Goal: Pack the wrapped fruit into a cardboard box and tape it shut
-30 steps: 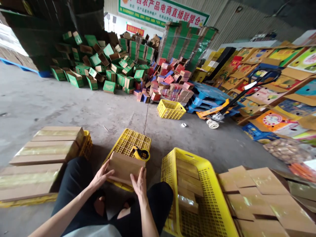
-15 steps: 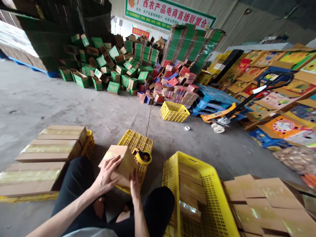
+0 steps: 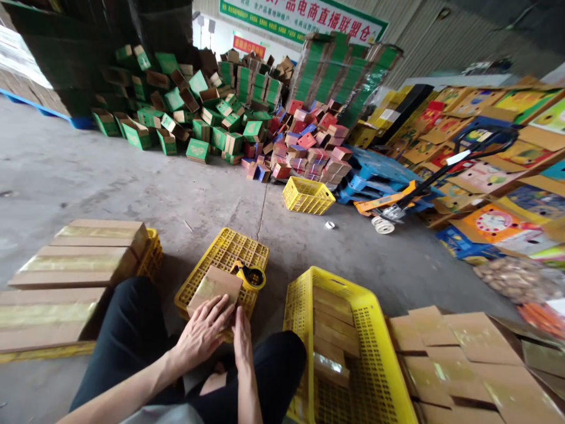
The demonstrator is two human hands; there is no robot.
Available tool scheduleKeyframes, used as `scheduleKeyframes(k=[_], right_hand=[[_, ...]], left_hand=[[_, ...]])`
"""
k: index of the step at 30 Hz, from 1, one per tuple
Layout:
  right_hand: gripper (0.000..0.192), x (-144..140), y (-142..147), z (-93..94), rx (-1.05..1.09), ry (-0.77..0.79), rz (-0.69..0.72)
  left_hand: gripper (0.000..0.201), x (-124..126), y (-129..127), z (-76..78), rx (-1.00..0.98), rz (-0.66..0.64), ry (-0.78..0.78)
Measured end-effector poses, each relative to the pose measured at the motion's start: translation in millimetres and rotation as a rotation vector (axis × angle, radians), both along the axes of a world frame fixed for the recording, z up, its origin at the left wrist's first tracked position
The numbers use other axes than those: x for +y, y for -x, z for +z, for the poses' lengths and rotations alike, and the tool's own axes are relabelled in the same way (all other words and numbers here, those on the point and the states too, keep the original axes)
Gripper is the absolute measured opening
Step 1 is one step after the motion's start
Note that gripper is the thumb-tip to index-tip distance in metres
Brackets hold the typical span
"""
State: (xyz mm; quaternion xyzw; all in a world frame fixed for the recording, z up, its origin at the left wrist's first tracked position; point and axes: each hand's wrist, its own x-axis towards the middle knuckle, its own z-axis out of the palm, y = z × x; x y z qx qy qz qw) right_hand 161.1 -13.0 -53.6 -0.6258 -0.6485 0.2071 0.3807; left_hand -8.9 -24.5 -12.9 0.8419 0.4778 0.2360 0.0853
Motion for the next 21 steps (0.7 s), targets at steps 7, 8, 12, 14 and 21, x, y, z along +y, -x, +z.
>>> scheduleKeyframes(k=[7,8,12,14,21], right_hand=[[0.057,4.1,38.1,33.7,-0.010,-0.136,0.091],[0.056,3.1,42.6,34.4,-0.058,-0.163,0.107],[0.060,0.1,47.3,35.3,-0.186,-0.159,0.152],[0.063,-0.7,44.6,37.2,-0.222,-0.140,0.159],[0.075,-3.6,35.9,43.2,-0.278,-0.165,0.172]], left_hand=[[0.073,3.7,17.3,5.2,-0.109,-0.052,-0.001],[0.072,3.5,20.1,5.1,-0.113,-0.054,-0.005],[0.076,4.2,35.8,4.1,-0.082,-0.037,0.003],[0.082,7.5,44.7,4.3,-0.072,-0.008,0.023],[0.088,27.2,63.8,2.4,-0.070,0.080,0.055]])
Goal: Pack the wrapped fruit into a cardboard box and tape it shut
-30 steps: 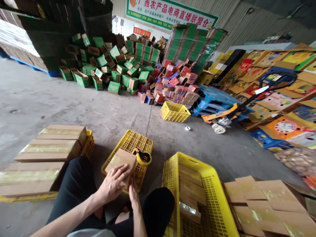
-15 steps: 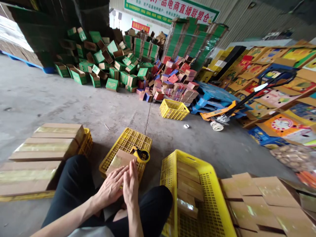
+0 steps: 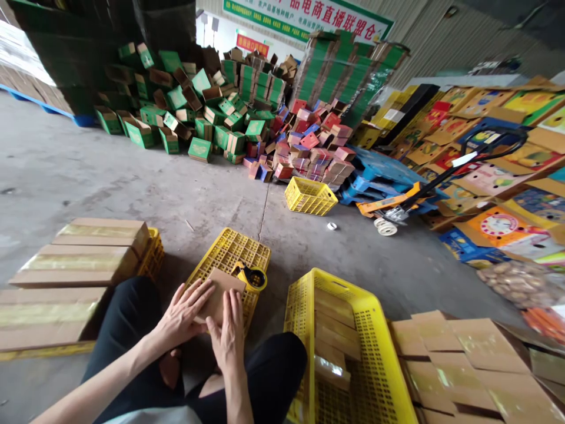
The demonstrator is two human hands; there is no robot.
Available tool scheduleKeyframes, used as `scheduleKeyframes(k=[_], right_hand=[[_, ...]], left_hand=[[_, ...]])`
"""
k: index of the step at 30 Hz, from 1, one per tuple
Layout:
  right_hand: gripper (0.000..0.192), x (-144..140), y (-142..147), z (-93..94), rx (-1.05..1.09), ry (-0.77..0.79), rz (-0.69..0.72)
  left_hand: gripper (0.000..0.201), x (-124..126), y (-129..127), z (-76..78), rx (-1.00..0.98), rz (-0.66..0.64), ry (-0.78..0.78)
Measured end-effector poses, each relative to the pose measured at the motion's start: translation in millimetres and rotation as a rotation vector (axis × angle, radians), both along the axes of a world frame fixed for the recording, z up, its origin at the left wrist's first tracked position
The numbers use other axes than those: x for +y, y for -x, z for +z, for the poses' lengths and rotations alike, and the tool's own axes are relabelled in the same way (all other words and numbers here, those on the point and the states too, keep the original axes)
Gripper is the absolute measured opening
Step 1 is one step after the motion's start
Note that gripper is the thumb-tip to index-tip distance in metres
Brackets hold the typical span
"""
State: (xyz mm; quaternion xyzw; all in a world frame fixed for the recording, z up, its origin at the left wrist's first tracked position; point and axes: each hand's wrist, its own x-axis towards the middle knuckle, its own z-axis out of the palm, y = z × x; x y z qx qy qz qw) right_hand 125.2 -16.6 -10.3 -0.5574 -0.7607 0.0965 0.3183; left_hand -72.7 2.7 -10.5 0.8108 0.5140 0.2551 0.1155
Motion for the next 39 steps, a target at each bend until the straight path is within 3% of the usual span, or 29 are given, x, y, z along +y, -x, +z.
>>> scheduleKeyframes(k=[10,17,26,29,35,39], right_hand=[[0.086,4.3,7.4,2.6,-0.012,-0.010,0.019],[0.085,-5.3,6.7,-0.6,-0.010,-0.023,-0.001],[0.085,0.0,6.3,-6.6,-0.014,-0.013,-0.012],[0.083,-1.8,6.0,-6.6,-0.021,-0.013,-0.015],[0.082,-8.3,2.1,-6.0,-0.046,-0.039,-0.054],[0.081,-5.9,3.4,-5.2,-0.072,-0.055,-0.035]], left_hand=[[0.089,11.3,0.1,0.5,-0.070,-0.029,0.047],[0.091,4.8,-1.2,-5.2,-0.126,-0.046,0.036],[0.087,21.0,1.6,0.6,-0.094,-0.060,0.068],[0.091,9.6,0.7,-2.3,-0.098,-0.073,0.012],[0.100,-37.0,-1.5,-14.7,-0.062,-0.052,-0.086],[0.097,-46.1,2.7,-17.0,-0.033,-0.013,-0.092]])
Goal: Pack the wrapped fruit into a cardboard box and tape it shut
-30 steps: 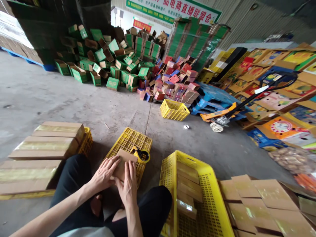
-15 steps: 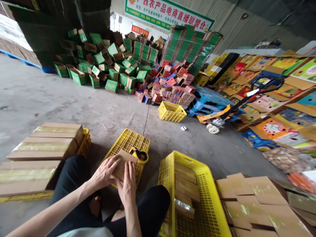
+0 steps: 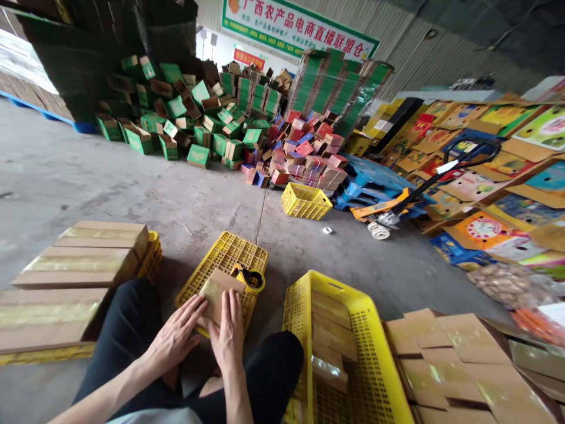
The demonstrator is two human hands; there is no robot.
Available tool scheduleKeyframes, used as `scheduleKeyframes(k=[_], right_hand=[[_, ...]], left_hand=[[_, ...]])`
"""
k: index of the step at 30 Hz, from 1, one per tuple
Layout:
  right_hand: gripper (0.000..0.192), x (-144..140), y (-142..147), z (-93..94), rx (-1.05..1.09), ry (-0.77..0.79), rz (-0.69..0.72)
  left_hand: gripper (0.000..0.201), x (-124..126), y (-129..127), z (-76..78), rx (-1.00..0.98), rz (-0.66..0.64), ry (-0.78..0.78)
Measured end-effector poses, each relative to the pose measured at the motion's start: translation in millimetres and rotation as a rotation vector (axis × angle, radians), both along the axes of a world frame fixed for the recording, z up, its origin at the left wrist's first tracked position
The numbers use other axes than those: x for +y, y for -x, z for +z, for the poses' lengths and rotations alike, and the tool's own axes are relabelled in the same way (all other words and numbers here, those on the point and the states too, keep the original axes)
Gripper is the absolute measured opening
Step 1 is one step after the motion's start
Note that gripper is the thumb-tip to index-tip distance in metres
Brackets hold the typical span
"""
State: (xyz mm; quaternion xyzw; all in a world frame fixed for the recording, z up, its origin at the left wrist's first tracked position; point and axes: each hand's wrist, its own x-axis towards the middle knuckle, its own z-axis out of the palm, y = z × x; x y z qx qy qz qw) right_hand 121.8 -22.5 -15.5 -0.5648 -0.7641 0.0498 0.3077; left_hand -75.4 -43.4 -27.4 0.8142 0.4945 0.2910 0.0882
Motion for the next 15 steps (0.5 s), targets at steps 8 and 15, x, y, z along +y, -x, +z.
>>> scheduleKeyframes(k=[8,15], right_hand=[[0.064,-1.1,1.2,-1.3,-0.162,-0.093,-0.032],[0.053,-8.0,9.8,-2.2,-0.079,-0.128,-0.059]], left_hand=[[0.072,14.9,1.7,-3.0,-0.036,0.023,-0.071],[0.071,5.9,5.0,-0.3,-0.043,0.079,-0.055]])
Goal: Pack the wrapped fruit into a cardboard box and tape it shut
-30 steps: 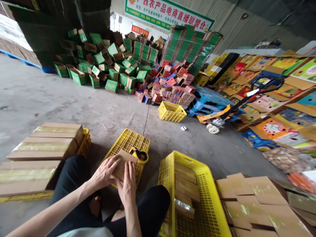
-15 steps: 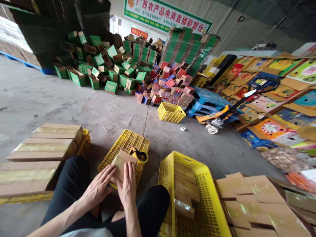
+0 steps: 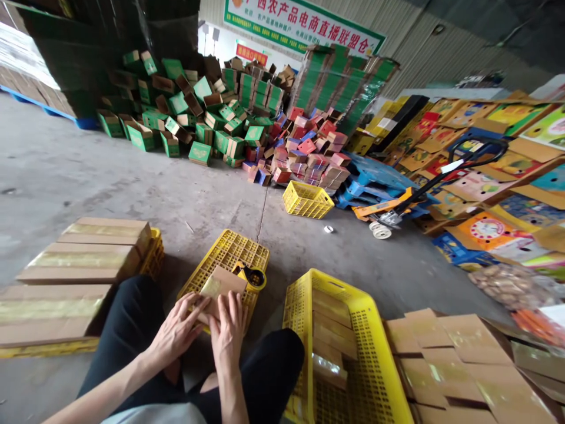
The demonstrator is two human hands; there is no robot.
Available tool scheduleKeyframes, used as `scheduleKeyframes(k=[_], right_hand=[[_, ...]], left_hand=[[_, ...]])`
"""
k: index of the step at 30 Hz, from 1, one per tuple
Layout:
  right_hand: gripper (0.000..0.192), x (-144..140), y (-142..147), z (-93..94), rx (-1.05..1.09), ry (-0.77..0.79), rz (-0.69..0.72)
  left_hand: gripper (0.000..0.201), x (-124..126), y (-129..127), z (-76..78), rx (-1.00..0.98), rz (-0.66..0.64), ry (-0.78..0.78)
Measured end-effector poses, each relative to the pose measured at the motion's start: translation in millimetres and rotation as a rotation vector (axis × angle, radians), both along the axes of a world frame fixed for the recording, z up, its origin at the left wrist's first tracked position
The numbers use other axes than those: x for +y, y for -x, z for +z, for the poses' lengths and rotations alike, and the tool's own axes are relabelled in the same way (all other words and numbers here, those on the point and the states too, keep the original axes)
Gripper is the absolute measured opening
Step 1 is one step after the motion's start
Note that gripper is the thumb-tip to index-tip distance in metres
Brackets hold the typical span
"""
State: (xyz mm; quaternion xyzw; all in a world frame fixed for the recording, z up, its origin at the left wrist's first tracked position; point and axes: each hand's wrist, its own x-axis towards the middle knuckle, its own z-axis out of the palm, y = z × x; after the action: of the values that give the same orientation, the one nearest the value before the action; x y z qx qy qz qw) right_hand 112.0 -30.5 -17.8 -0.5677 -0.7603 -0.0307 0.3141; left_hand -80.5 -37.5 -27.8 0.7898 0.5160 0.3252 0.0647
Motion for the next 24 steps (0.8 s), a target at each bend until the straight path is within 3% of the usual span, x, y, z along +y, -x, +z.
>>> scheduleKeyframes(k=[13,24], right_hand=[[0.053,-0.1,0.4,-2.9,0.135,0.016,0.043],[0.053,7.4,0.1,-6.9,0.145,0.025,0.063]], left_hand=[[0.062,2.9,-2.8,-10.7,0.136,-0.035,-0.062],[0.058,15.4,-10.2,9.9,0.203,-0.046,-0.134]])
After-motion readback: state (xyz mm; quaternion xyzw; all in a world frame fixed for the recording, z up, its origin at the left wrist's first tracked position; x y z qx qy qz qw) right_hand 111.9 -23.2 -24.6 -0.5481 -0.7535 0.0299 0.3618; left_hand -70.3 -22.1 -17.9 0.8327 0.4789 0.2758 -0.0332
